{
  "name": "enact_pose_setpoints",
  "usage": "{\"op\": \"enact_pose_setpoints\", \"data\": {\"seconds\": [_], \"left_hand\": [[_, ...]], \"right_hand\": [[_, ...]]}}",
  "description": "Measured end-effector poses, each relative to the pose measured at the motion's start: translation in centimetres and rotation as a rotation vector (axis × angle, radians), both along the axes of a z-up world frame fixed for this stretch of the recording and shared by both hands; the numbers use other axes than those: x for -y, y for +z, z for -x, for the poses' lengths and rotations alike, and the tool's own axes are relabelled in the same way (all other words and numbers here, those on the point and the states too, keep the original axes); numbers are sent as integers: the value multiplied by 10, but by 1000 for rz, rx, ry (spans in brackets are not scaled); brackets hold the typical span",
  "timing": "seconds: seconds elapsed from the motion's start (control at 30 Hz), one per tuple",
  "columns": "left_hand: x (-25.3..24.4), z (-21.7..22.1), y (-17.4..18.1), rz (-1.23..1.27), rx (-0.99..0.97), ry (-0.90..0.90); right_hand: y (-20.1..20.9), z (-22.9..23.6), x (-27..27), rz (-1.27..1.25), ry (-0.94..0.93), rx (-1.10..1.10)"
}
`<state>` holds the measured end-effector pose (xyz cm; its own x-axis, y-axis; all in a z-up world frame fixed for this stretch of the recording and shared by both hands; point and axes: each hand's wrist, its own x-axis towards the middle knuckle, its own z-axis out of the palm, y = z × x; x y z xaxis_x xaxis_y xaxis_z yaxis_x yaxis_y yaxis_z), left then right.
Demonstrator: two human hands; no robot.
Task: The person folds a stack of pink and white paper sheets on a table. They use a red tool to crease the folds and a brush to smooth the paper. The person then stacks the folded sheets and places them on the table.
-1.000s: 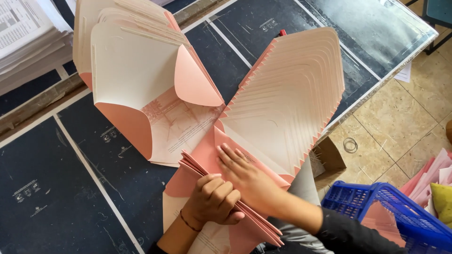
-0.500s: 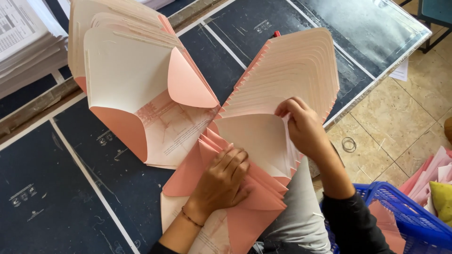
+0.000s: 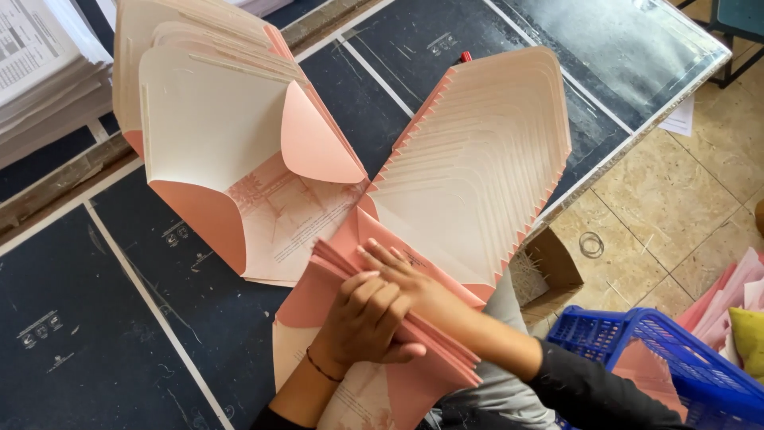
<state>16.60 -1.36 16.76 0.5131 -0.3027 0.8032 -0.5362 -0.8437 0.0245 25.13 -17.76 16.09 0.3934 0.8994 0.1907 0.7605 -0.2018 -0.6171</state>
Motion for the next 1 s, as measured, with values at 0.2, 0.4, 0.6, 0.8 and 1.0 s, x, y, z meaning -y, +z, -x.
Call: {"op": "enact_pose_setpoints", "data": {"seconds": [0.2,0.4,0.6,0.8,1.0], "left_hand": [[11,-25,28,24,-405,-157],[12,-28,29,29,-392,-155],[8,-14,10,65,-293,-167],[4,-2,-2,-48,42,53],[14,-33,22,44,-271,-68]], "right_hand": [[26,-91,49,-61,-545,480],[53,-129,71,-125,-584,89],[71,-77,33,-321,3,-740],[0,-21,8,135,41,15],[29,-64,28,-44,-54,-479]]}}
